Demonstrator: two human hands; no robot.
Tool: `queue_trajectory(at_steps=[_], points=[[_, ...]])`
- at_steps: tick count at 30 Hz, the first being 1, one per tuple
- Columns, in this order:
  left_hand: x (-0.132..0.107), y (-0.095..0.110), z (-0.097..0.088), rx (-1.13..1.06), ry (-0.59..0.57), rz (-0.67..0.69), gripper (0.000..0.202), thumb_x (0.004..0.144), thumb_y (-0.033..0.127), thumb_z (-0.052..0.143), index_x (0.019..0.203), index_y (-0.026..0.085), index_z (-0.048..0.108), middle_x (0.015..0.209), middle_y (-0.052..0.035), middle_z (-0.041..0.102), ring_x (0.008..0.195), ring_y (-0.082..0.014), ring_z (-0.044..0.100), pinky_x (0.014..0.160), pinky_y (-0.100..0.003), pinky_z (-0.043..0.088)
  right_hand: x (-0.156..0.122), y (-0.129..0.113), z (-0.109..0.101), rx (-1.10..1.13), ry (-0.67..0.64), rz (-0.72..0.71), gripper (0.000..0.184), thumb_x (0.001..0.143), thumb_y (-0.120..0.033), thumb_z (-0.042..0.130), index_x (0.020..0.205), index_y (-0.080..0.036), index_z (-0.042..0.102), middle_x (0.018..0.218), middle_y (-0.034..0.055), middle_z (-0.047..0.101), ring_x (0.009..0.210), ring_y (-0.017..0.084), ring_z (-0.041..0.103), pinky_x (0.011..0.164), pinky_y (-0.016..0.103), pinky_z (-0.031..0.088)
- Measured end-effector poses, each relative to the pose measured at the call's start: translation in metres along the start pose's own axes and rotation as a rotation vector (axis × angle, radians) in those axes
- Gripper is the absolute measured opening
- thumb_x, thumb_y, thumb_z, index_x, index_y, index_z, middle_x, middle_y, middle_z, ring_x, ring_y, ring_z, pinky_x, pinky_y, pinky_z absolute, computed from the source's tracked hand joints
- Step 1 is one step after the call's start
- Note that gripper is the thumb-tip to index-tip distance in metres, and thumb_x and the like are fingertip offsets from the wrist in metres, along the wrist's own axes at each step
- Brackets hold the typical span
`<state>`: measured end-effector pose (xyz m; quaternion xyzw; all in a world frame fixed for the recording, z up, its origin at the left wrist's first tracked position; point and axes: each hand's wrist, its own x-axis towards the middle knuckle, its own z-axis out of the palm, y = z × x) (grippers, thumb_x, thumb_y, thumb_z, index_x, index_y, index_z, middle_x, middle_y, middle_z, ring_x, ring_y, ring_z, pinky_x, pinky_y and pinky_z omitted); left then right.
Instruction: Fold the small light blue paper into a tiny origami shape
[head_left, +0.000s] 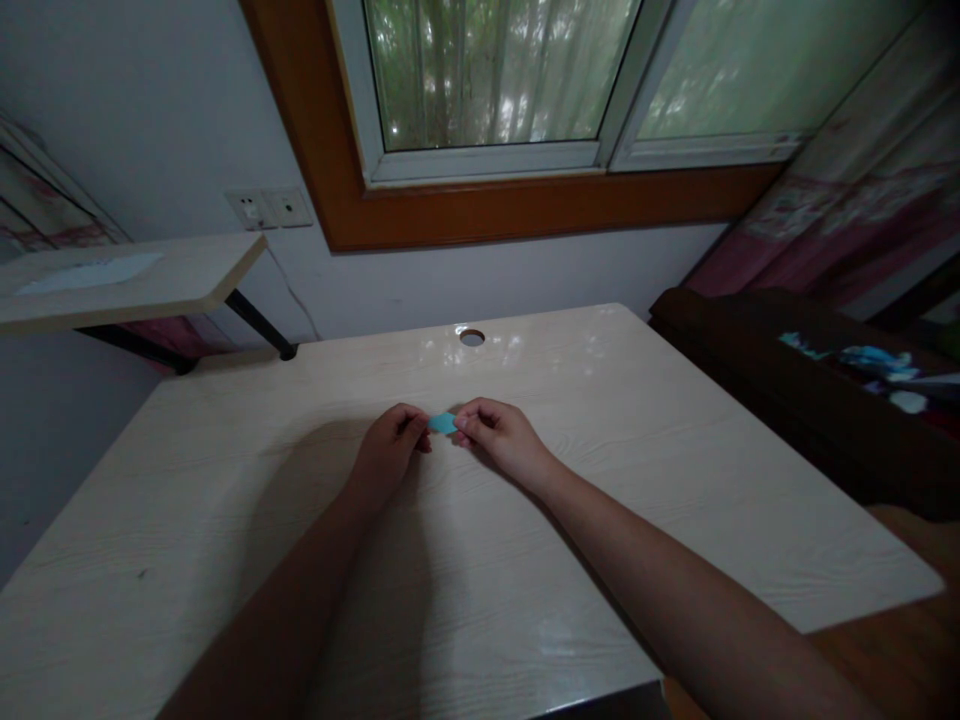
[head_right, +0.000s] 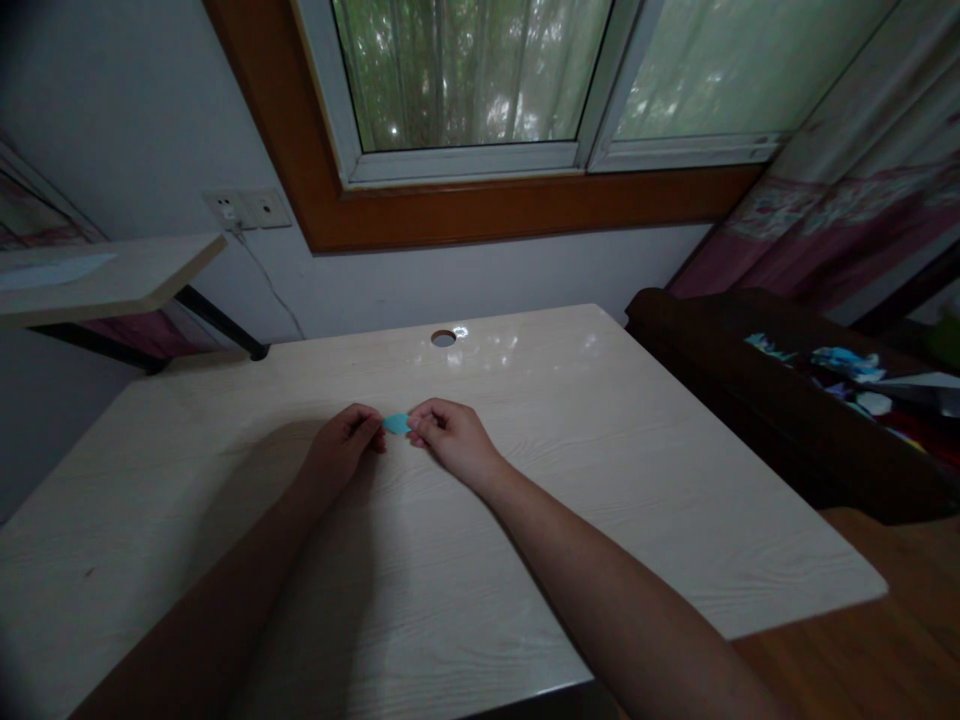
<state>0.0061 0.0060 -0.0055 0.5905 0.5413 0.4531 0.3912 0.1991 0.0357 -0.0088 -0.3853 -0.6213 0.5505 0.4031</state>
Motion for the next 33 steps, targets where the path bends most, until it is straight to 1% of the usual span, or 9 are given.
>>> queue_trajectory(at_steps=[4, 7, 12, 15, 18, 22, 27, 30, 33], points=[[0.0, -0.002, 0.002, -0.09, -0.028, -0.028, 0.027, 0.086, 0.044, 0.06, 0.09, 0.018, 0.064, 0.077, -0.0028, 0.068, 0.069, -0.0161, 0.065, 0.066, -0.028, 0.054, 0.001, 0.004, -0.001, -0.013, -0.004, -0.032, 0.026, 0.086, -0.042, 0.063, 0.084, -0.016, 0.066, 0.07, 0.0024, 0.066, 0.063, 0.013, 0.06, 0.063, 0.025, 0.046], [-0.002, 0.0, 0.003, -0.056, -0.054, -0.015, 0.029, 0.084, 0.044, 0.063, 0.096, 0.017, 0.066, 0.081, -0.0037, 0.069, 0.072, -0.0166, 0.066, 0.065, -0.027, 0.054, 0.0, 0.005, -0.001, -0.064, -0.026, -0.069, 0.024, 0.088, -0.039, 0.061, 0.086, -0.016, 0.067, 0.071, 0.0024, 0.066, 0.065, 0.014, 0.06, 0.064, 0.025, 0.046], [-0.005, 0.004, 0.003, 0.074, -0.065, 0.029, 0.024, 0.086, 0.041, 0.062, 0.083, 0.018, 0.067, 0.073, -0.0018, 0.069, 0.068, -0.0154, 0.064, 0.065, -0.025, 0.051, -0.003, 0.0, 0.001, -0.251, -0.021, -0.156, 0.018, 0.089, -0.033, 0.06, 0.089, -0.017, 0.069, 0.079, 0.0038, 0.069, 0.072, 0.015, 0.062, 0.068, 0.026, 0.046], [-0.006, 0.003, 0.003, 0.155, -0.06, 0.068, 0.024, 0.086, 0.041, 0.062, 0.081, 0.018, 0.067, 0.074, -0.0023, 0.07, 0.069, -0.0162, 0.063, 0.065, -0.026, 0.048, -0.005, -0.006, 0.002, -0.337, -0.006, -0.218, 0.015, 0.088, -0.03, 0.061, 0.089, -0.018, 0.07, 0.082, 0.0039, 0.069, 0.075, 0.015, 0.062, 0.068, 0.026, 0.046], [-0.007, 0.003, 0.003, 0.167, -0.037, 0.086, 0.023, 0.086, 0.04, 0.062, 0.08, 0.019, 0.067, 0.074, -0.0021, 0.07, 0.068, -0.016, 0.063, 0.064, -0.025, 0.047, -0.006, -0.011, 0.002, -0.391, -0.008, -0.25, 0.014, 0.088, -0.027, 0.059, 0.088, -0.019, 0.07, 0.08, 0.0034, 0.069, 0.074, 0.015, 0.061, 0.068, 0.026, 0.045], [-0.007, 0.002, 0.003, 0.119, -0.002, 0.065, 0.023, 0.085, 0.041, 0.062, 0.081, 0.019, 0.067, 0.073, -0.0019, 0.069, 0.068, -0.0162, 0.063, 0.065, -0.026, 0.048, -0.005, -0.011, 0.0, -0.399, 0.025, -0.241, 0.01, 0.085, -0.024, 0.061, 0.085, -0.019, 0.07, 0.079, 0.0028, 0.069, 0.071, 0.015, 0.061, 0.066, 0.025, 0.045], [-0.003, 0.002, -0.001, 0.01, 0.063, 0.003, 0.021, 0.083, 0.04, 0.064, 0.081, 0.019, 0.066, 0.07, -0.0013, 0.068, 0.065, -0.0156, 0.063, 0.064, -0.026, 0.05, 0.0, -0.004, -0.006, -0.379, 0.097, -0.212, 0.008, 0.08, -0.019, 0.061, 0.083, -0.018, 0.069, 0.077, 0.002, 0.067, 0.07, 0.014, 0.059, 0.066, 0.025, 0.044], [-0.002, 0.002, -0.002, -0.026, 0.099, -0.028, 0.02, 0.084, 0.038, 0.063, 0.08, 0.018, 0.065, 0.068, -0.001, 0.068, 0.064, -0.0149, 0.063, 0.063, -0.025, 0.05, 0.003, -0.002, -0.011, -0.346, 0.161, -0.182, 0.009, 0.08, -0.021, 0.061, 0.082, -0.017, 0.068, 0.077, 0.0027, 0.067, 0.071, 0.015, 0.06, 0.067, 0.025, 0.045], [-0.002, 0.002, -0.002, -0.021, 0.094, -0.028, 0.021, 0.083, 0.038, 0.063, 0.08, 0.018, 0.065, 0.068, -0.001, 0.068, 0.063, -0.0147, 0.063, 0.063, -0.025, 0.049, 0.004, -0.002, -0.012, -0.274, 0.183, -0.148, 0.012, 0.083, -0.026, 0.06, 0.083, -0.016, 0.067, 0.077, 0.0027, 0.067, 0.069, 0.014, 0.059, 0.066, 0.025, 0.046]])
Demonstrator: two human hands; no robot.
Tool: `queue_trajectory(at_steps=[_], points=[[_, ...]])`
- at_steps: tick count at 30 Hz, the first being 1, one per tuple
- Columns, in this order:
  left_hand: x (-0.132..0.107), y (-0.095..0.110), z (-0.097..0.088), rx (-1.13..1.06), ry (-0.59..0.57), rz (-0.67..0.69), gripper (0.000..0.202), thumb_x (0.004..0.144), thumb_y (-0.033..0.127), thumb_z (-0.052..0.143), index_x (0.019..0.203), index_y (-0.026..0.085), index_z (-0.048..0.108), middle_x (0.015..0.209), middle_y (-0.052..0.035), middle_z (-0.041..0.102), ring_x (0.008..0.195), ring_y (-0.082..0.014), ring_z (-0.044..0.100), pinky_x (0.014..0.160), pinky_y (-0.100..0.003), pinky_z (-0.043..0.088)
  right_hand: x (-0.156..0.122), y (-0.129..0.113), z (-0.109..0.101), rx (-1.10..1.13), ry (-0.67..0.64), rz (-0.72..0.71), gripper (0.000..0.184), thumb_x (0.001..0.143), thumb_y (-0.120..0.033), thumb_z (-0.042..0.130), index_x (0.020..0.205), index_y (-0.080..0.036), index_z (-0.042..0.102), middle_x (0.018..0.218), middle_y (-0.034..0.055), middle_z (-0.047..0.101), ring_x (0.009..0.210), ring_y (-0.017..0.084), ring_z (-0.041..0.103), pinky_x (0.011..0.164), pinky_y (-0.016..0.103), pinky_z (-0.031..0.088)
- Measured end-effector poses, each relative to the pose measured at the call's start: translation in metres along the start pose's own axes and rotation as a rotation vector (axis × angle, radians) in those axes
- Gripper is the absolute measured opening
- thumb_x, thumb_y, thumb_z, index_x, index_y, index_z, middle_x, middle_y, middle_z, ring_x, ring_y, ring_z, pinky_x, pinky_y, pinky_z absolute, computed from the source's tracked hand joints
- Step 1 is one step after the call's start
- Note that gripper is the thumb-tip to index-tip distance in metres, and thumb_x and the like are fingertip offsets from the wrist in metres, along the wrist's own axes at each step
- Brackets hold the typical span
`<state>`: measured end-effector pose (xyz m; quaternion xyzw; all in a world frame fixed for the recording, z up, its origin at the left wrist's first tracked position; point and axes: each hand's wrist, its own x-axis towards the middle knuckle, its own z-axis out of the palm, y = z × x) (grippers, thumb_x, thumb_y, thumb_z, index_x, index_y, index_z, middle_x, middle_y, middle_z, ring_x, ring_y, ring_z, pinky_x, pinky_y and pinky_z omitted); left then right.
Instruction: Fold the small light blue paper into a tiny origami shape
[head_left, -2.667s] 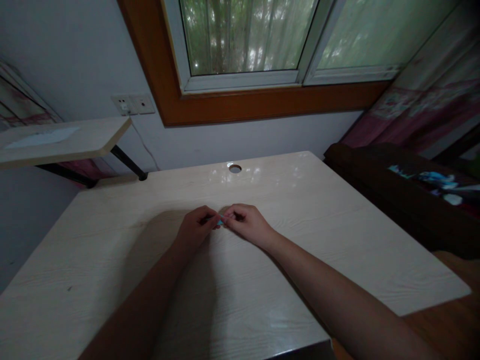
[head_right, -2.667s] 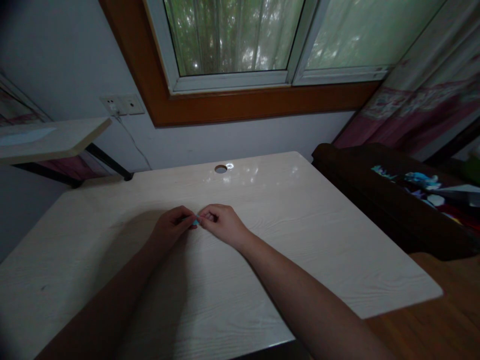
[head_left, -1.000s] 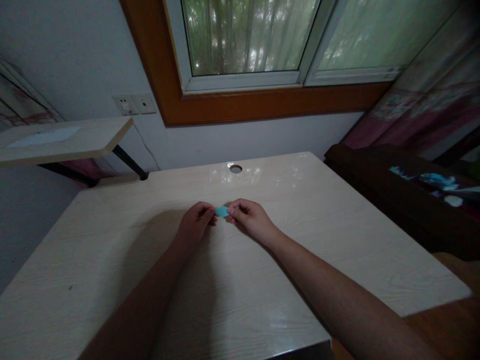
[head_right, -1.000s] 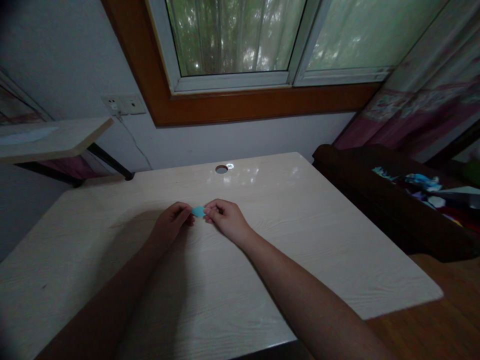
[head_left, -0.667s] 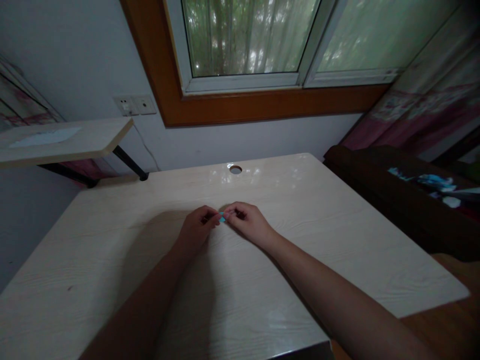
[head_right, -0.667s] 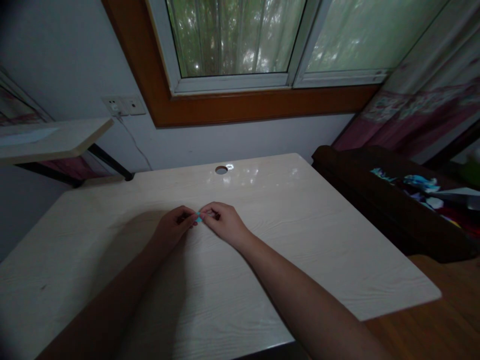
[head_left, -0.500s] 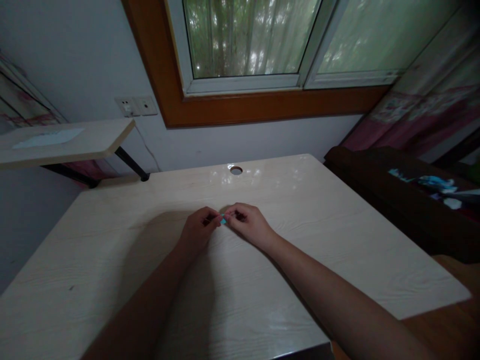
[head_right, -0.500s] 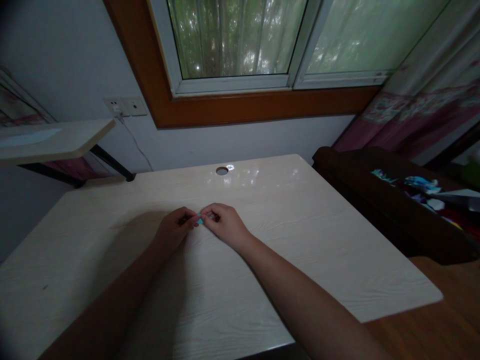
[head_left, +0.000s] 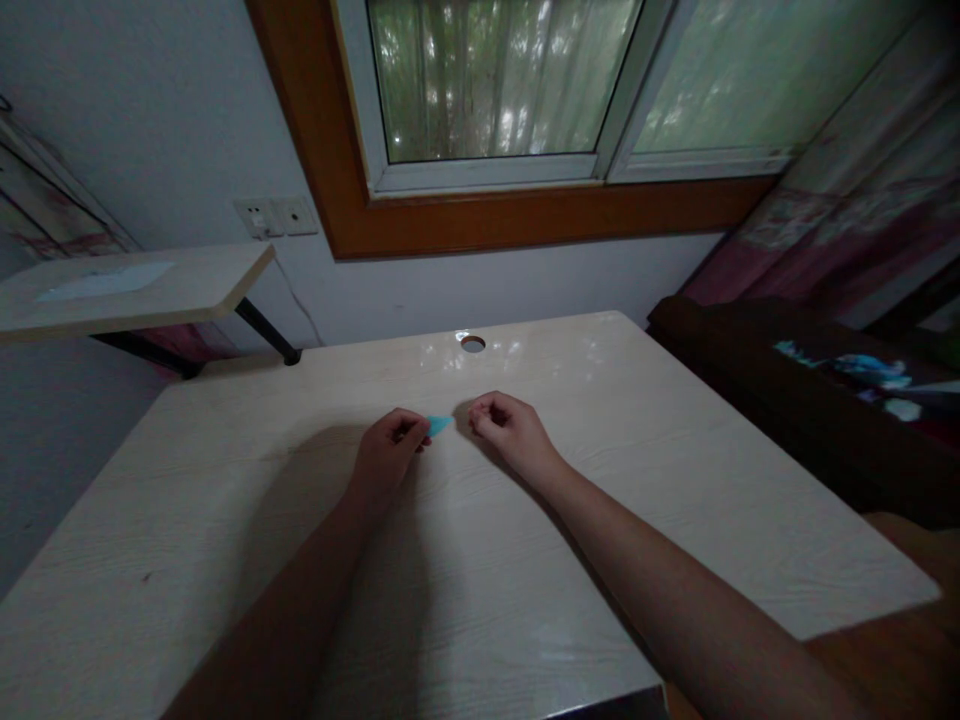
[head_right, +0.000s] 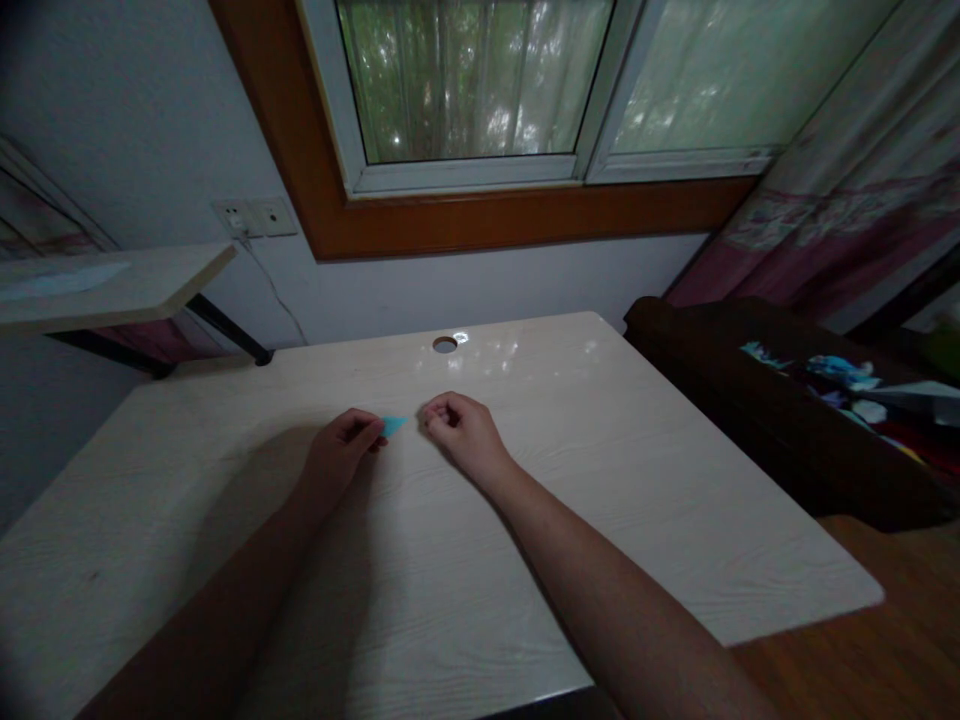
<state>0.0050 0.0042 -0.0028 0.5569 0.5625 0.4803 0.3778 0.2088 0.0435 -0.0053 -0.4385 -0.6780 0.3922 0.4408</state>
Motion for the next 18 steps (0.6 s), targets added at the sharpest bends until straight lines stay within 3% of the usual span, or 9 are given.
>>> queue_trajectory(at_steps=[5, 9, 18], points=[[-0.0013, -0.002, 0.0026, 0.058, -0.071, 0.039, 0.023, 0.083, 0.041, 0.063, 0.081, 0.019, 0.067, 0.071, -0.002, 0.069, 0.067, -0.0163, 0.064, 0.065, -0.026, 0.05, -0.0045, -0.0058, 0.0047, 0.024, -0.119, -0.028, 0.024, 0.088, -0.039, 0.06, 0.092, -0.017, 0.071, 0.085, 0.0054, 0.071, 0.076, 0.016, 0.062, 0.069, 0.026, 0.047], [-0.0018, -0.0046, 0.0027, 0.055, -0.123, 0.065, 0.024, 0.084, 0.042, 0.063, 0.083, 0.019, 0.069, 0.074, -0.0024, 0.071, 0.07, -0.0167, 0.065, 0.068, -0.026, 0.051, -0.0077, -0.008, 0.009, 0.025, -0.245, -0.064, 0.025, 0.09, -0.039, 0.059, 0.086, -0.018, 0.071, 0.077, 0.0043, 0.069, 0.072, 0.016, 0.062, 0.068, 0.026, 0.047], [-0.0003, 0.001, -0.0001, -0.007, -0.124, -0.02, 0.022, 0.083, 0.039, 0.064, 0.081, 0.018, 0.069, 0.067, -0.001, 0.069, 0.063, -0.0145, 0.063, 0.063, -0.025, 0.051, -0.006, -0.0014, 0.0085, 0.205, -0.211, 0.055, 0.027, 0.089, -0.042, 0.06, 0.082, -0.017, 0.067, 0.072, 0.003, 0.067, 0.065, 0.014, 0.06, 0.065, 0.026, 0.046]])
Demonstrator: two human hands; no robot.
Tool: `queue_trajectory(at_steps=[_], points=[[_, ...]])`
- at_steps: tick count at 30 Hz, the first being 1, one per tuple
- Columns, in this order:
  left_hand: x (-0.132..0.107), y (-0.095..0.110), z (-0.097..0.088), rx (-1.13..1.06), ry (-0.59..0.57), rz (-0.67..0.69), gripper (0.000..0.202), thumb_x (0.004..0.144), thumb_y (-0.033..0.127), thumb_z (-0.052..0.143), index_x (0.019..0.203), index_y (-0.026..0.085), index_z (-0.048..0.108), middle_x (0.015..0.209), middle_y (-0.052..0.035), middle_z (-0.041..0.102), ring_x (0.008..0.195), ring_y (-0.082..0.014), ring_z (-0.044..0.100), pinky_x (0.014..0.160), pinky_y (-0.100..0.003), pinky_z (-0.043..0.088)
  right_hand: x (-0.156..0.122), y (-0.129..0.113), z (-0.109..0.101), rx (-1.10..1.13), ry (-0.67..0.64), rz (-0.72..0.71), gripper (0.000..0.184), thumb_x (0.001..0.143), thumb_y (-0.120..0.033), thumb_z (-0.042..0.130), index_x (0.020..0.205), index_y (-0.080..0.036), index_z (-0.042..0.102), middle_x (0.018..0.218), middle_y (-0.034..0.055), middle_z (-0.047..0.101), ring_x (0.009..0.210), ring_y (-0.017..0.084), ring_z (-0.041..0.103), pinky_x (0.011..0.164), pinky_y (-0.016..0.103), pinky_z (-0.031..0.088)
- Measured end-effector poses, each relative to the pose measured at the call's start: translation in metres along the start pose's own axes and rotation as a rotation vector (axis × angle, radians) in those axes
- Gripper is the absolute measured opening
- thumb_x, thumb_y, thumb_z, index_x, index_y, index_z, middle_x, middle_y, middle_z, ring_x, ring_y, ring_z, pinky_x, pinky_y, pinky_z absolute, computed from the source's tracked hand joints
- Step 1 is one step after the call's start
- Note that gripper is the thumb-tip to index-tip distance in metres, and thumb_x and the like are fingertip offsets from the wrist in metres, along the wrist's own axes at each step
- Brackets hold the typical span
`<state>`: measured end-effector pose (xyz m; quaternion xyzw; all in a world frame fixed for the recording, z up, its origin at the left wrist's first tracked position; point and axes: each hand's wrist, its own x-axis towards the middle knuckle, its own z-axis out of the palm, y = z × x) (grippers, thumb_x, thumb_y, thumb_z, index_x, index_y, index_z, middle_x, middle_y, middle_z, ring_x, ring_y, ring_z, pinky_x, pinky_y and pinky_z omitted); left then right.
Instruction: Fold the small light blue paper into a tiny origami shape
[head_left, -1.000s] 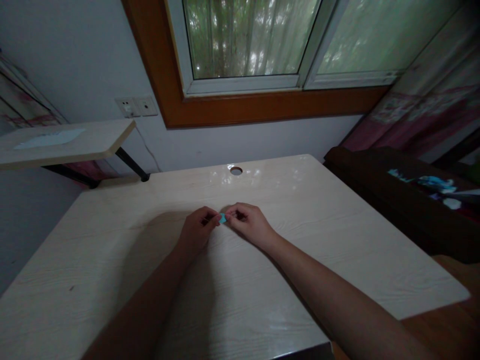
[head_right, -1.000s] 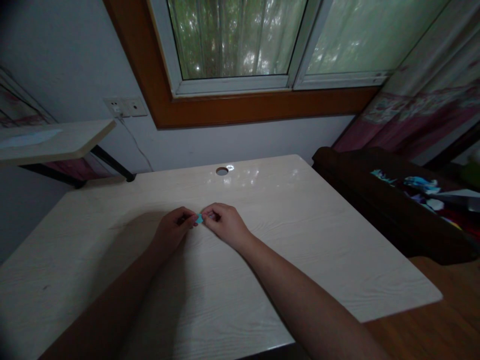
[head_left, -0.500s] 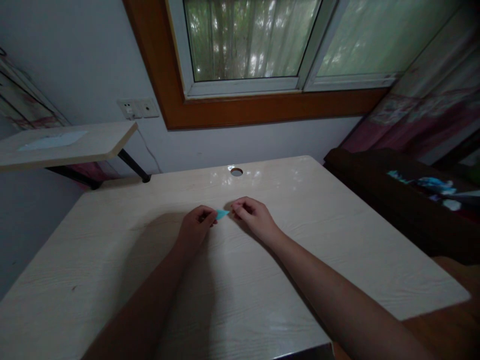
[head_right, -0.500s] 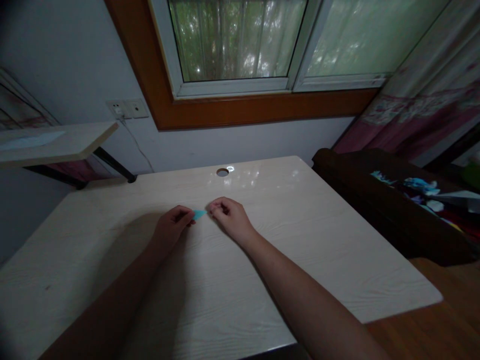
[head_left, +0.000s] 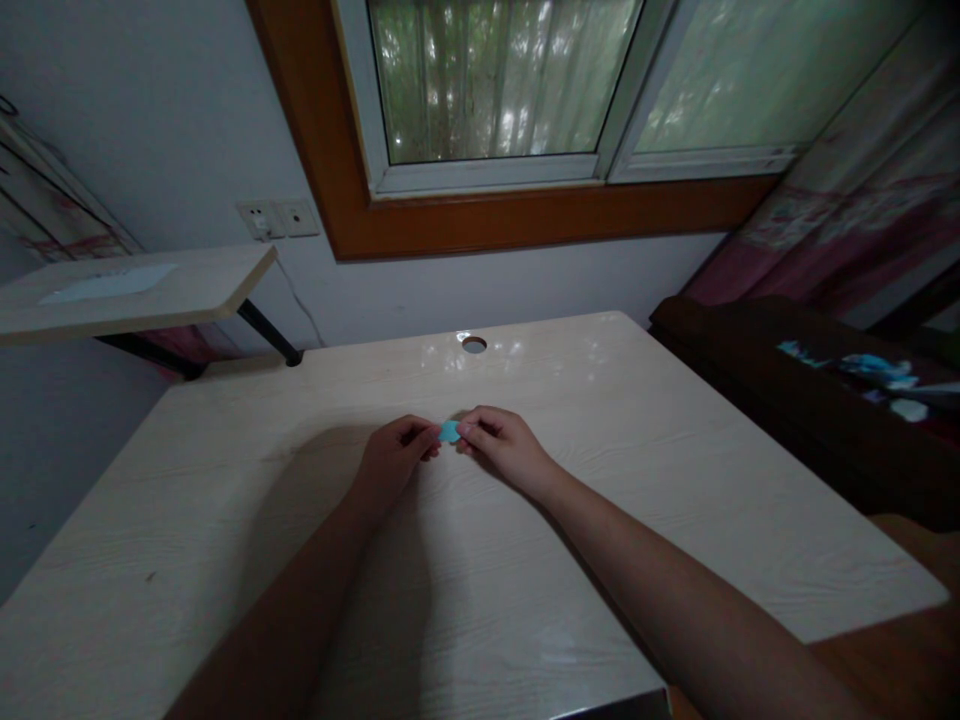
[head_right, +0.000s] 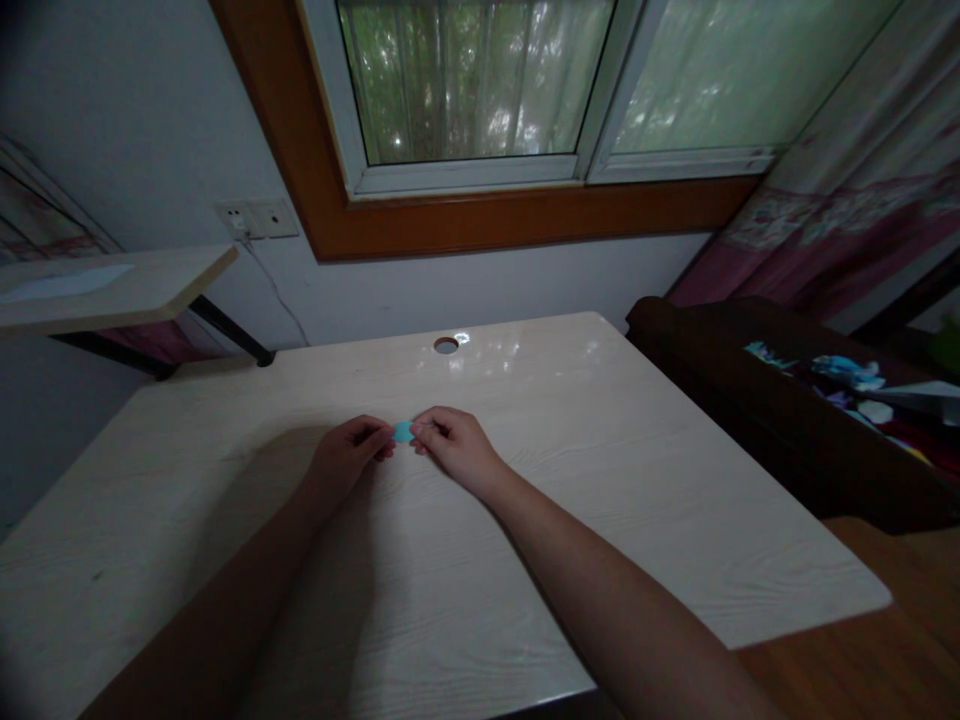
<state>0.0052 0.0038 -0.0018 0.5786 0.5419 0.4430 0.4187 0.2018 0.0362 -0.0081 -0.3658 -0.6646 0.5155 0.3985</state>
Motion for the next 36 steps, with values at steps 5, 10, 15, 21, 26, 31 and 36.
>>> queue_trajectory(at_steps=[5, 10, 15, 21, 26, 31, 36], points=[[0.001, 0.001, -0.001, 0.007, -0.002, -0.025, 0.023, 0.084, 0.04, 0.063, 0.08, 0.018, 0.068, 0.068, -0.0014, 0.068, 0.063, -0.0146, 0.063, 0.063, -0.025, 0.051, -0.001, 0.0, -0.001, -0.004, 0.055, 0.013, 0.025, 0.089, -0.04, 0.06, 0.081, -0.017, 0.066, 0.07, 0.0026, 0.066, 0.065, 0.014, 0.057, 0.065, 0.027, 0.044], [0.003, -0.002, -0.005, -0.038, 0.071, -0.011, 0.023, 0.086, 0.038, 0.061, 0.08, 0.017, 0.065, 0.069, -0.001, 0.066, 0.062, -0.0132, 0.062, 0.062, -0.024, 0.051, 0.002, -0.003, -0.005, 0.14, 0.136, 0.044, 0.023, 0.086, -0.037, 0.061, 0.076, -0.017, 0.063, 0.066, 0.0009, 0.063, 0.062, 0.013, 0.055, 0.064, 0.026, 0.042], [0.003, -0.007, -0.003, -0.039, 0.194, 0.155, 0.016, 0.085, 0.032, 0.064, 0.092, 0.018, 0.061, 0.082, -0.0018, 0.063, 0.072, -0.0137, 0.063, 0.062, -0.025, 0.055, 0.005, -0.002, -0.004, 0.326, 0.181, 0.098, 0.018, 0.08, -0.032, 0.066, 0.071, -0.016, 0.062, 0.06, -0.0007, 0.061, 0.057, 0.012, 0.052, 0.06, 0.026, 0.039], [-0.001, -0.01, 0.003, 0.21, 0.086, 0.6, 0.024, 0.089, 0.021, 0.062, 0.113, 0.025, 0.063, 0.12, -0.0084, 0.053, 0.105, -0.018, 0.06, 0.079, -0.031, 0.061, 0.003, -0.002, 0.001, 0.471, 0.062, 0.157, 0.017, 0.077, -0.03, 0.07, 0.072, -0.016, 0.064, 0.061, -0.0002, 0.062, 0.057, 0.011, 0.053, 0.06, 0.025, 0.038], [-0.002, -0.008, 0.002, 0.395, 0.094, 0.744, 0.016, 0.089, 0.018, 0.063, 0.104, 0.024, 0.066, 0.109, -0.0065, 0.061, 0.1, -0.0176, 0.061, 0.085, -0.034, 0.057, 0.0, -0.009, 0.001, 0.457, -0.028, 0.201, 0.019, 0.076, -0.032, 0.072, 0.074, -0.015, 0.066, 0.062, -0.0002, 0.063, 0.056, 0.01, 0.053, 0.059, 0.024, 0.039], [-0.005, -0.001, -0.001, 0.36, 0.137, 0.679, 0.009, 0.089, 0.018, 0.063, 0.096, 0.021, 0.068, 0.093, -0.0045, 0.066, 0.087, -0.0152, 0.064, 0.08, -0.028, 0.054, -0.001, -0.007, 0.004, 0.394, -0.073, 0.187, 0.025, 0.08, -0.039, 0.069, 0.074, -0.016, 0.063, 0.064, 0.0004, 0.062, 0.057, 0.01, 0.053, 0.057, 0.024, 0.039], [-0.008, 0.004, -0.001, 0.33, 0.126, 0.502, 0.007, 0.089, 0.024, 0.064, 0.088, 0.019, 0.069, 0.081, -0.003, 0.068, 0.075, -0.0137, 0.064, 0.071, -0.024, 0.052, -0.002, -0.007, 0.004, 0.126, 0.03, 0.042, 0.024, 0.088, -0.043, 0.062, 0.091, -0.019, 0.067, 0.077, 0.0023, 0.065, 0.068, 0.013, 0.057, 0.065, 0.026, 0.044]])
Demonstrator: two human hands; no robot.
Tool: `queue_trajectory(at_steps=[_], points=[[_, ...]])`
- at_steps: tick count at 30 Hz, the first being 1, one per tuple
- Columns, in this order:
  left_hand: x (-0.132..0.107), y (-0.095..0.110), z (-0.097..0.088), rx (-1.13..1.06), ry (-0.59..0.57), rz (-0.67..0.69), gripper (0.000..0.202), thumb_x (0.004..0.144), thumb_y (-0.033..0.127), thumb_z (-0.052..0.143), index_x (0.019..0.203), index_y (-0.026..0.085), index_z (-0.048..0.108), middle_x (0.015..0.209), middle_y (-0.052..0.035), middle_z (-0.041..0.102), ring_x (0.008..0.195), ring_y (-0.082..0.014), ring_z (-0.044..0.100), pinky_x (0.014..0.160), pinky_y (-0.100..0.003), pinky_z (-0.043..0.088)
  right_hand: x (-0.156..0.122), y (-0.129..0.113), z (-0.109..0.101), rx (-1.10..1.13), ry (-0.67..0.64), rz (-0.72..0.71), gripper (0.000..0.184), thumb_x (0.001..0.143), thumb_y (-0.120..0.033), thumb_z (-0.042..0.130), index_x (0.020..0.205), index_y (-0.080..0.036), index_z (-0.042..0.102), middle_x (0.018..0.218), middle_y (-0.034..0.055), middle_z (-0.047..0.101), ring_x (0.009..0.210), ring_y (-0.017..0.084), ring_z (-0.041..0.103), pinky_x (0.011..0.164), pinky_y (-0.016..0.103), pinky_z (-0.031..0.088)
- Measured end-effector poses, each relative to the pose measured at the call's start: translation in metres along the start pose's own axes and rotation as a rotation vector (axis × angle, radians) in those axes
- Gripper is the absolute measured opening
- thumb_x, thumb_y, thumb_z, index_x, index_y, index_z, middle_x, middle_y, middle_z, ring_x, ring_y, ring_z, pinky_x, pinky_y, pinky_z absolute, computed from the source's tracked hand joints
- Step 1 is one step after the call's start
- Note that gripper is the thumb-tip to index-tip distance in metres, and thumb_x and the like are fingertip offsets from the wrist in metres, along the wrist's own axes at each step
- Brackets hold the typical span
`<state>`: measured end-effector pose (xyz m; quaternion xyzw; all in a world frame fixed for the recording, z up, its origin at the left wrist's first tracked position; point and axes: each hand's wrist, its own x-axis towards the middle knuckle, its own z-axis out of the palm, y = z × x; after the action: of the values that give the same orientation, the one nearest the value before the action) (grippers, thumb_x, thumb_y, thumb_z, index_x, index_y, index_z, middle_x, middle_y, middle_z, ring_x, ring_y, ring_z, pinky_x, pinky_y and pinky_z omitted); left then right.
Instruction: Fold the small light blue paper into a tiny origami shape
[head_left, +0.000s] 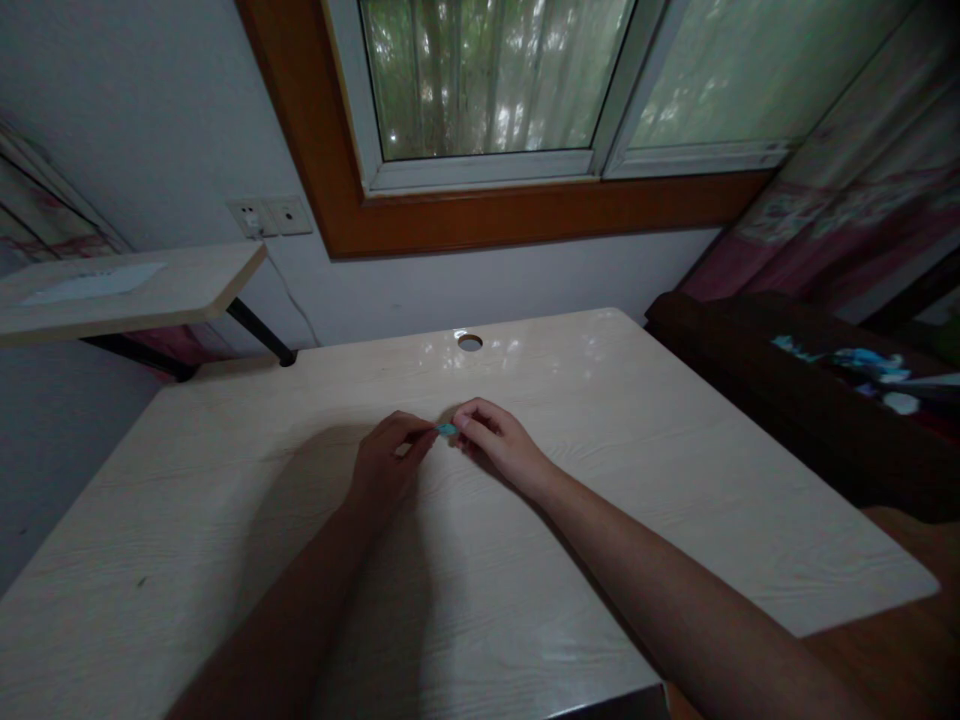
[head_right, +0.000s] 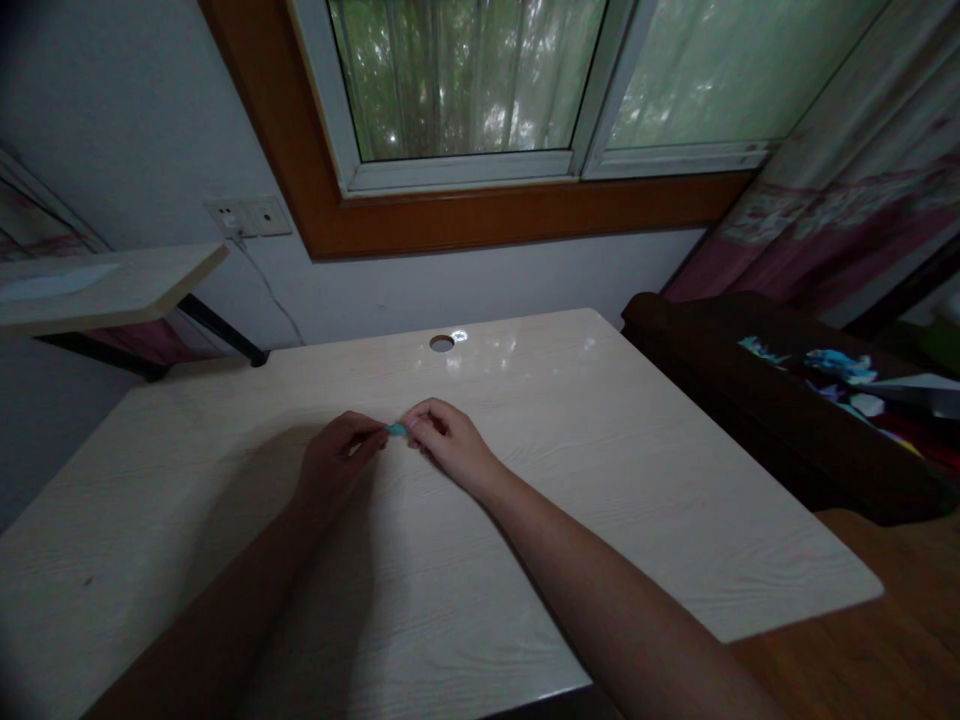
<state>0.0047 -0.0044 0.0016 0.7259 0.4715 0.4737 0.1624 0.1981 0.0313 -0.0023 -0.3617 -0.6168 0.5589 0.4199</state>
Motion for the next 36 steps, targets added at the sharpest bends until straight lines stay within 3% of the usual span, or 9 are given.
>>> queue_trajectory(at_steps=[2, 5, 9, 12, 22, 36], points=[[0.0, 0.0, 0.0, -0.021, -0.013, -0.053, 0.01, 0.089, 0.027, 0.064, 0.087, 0.019, 0.069, 0.078, -0.0025, 0.068, 0.072, -0.0137, 0.064, 0.069, -0.024, 0.052, -0.001, -0.003, -0.001, -0.14, 0.034, -0.12, 0.022, 0.087, -0.04, 0.065, 0.096, -0.02, 0.07, 0.093, 0.0052, 0.067, 0.081, 0.015, 0.059, 0.074, 0.028, 0.045], [-0.001, -0.003, 0.003, -0.096, -0.05, -0.147, 0.013, 0.088, 0.031, 0.064, 0.091, 0.02, 0.069, 0.076, -0.0016, 0.069, 0.069, -0.0133, 0.066, 0.067, -0.023, 0.053, -0.001, -0.006, -0.002, -0.219, 0.019, -0.196, 0.02, 0.088, -0.037, 0.064, 0.092, -0.021, 0.074, 0.09, 0.0051, 0.067, 0.083, 0.016, 0.06, 0.076, 0.029, 0.045], [-0.003, -0.008, 0.007, -0.301, -0.039, -0.257, 0.027, 0.084, 0.034, 0.069, 0.108, 0.021, 0.064, 0.077, 0.0, 0.072, 0.065, -0.0129, 0.068, 0.064, -0.023, 0.055, 0.001, -0.001, -0.003, -0.143, 0.015, -0.135, 0.022, 0.087, -0.038, 0.064, 0.084, -0.019, 0.073, 0.079, 0.0038, 0.066, 0.074, 0.016, 0.059, 0.07, 0.029, 0.045], [-0.003, -0.007, 0.009, -0.374, -0.039, -0.296, 0.023, 0.082, 0.034, 0.071, 0.1, 0.02, 0.065, 0.075, 0.0, 0.072, 0.065, -0.0136, 0.069, 0.065, -0.024, 0.057, 0.001, 0.005, -0.003, -0.006, 0.007, -0.052, 0.024, 0.086, -0.041, 0.065, 0.086, -0.018, 0.071, 0.077, 0.0037, 0.067, 0.071, 0.015, 0.06, 0.068, 0.028, 0.046], [-0.003, -0.005, 0.006, -0.438, -0.049, -0.405, 0.019, 0.079, 0.034, 0.073, 0.089, 0.019, 0.069, 0.069, -0.0004, 0.074, 0.065, -0.0158, 0.071, 0.067, -0.027, 0.057, 0.001, 0.003, 0.0, 0.112, -0.03, 0.009, 0.026, 0.08, -0.042, 0.071, 0.091, -0.018, 0.073, 0.085, 0.0053, 0.07, 0.072, 0.014, 0.059, 0.067, 0.028, 0.047], [-0.001, 0.001, 0.004, -0.317, -0.078, -0.385, 0.013, 0.082, 0.031, 0.071, 0.087, 0.02, 0.071, 0.067, 0.0004, 0.074, 0.063, -0.0153, 0.071, 0.065, -0.026, 0.056, 0.002, 0.004, -0.002, 0.081, -0.053, 0.004, 0.025, 0.081, -0.042, 0.069, 0.083, -0.017, 0.069, 0.081, 0.0039, 0.067, 0.075, 0.016, 0.059, 0.074, 0.031, 0.045]])
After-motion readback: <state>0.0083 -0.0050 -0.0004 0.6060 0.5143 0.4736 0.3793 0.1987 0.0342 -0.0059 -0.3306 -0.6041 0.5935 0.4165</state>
